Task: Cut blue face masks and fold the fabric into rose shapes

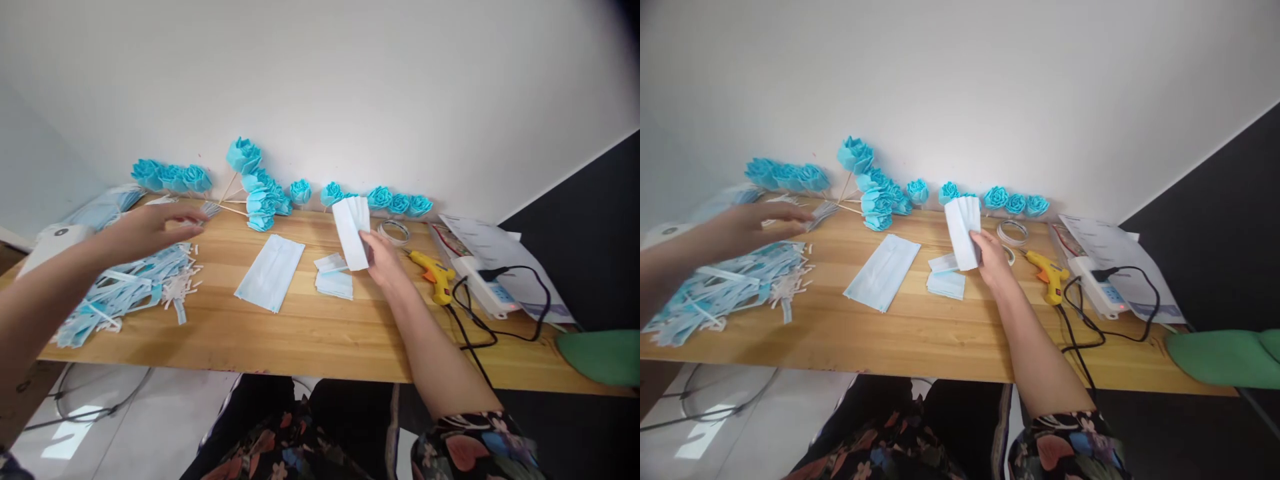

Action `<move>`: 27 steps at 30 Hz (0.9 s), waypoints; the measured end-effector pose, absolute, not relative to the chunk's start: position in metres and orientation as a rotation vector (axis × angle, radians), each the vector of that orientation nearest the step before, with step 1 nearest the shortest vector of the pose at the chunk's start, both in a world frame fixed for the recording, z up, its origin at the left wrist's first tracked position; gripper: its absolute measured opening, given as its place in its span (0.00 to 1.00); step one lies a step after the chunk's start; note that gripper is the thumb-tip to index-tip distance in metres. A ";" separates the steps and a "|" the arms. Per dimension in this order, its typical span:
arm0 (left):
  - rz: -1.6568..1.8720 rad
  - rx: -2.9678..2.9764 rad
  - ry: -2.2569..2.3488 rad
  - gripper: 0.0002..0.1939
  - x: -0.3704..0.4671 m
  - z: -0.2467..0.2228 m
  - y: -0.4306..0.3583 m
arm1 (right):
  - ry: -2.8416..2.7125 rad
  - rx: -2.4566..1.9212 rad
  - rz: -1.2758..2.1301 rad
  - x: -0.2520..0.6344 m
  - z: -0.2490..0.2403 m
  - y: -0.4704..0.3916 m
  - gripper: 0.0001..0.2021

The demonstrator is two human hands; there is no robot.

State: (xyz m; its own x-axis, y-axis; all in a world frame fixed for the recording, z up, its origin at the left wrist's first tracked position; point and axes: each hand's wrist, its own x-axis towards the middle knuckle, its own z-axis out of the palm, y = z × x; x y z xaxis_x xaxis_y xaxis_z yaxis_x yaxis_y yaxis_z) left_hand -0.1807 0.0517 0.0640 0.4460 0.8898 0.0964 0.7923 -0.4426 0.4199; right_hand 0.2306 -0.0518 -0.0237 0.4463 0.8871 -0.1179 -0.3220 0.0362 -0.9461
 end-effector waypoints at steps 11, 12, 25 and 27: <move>0.442 1.337 0.487 0.24 0.012 0.004 0.012 | -0.935 -1.108 1.230 0.198 -0.019 -0.071 0.17; 0.466 1.247 0.507 0.23 0.019 0.000 0.014 | -0.942 -1.109 1.233 0.197 -0.020 -0.071 0.17; 0.840 1.408 0.817 0.17 0.009 0.001 0.012 | -0.945 -1.167 1.157 0.200 -0.023 -0.067 0.15; 0.909 1.370 0.844 0.17 0.003 -0.002 0.015 | -0.930 -1.166 1.147 0.199 -0.022 -0.067 0.15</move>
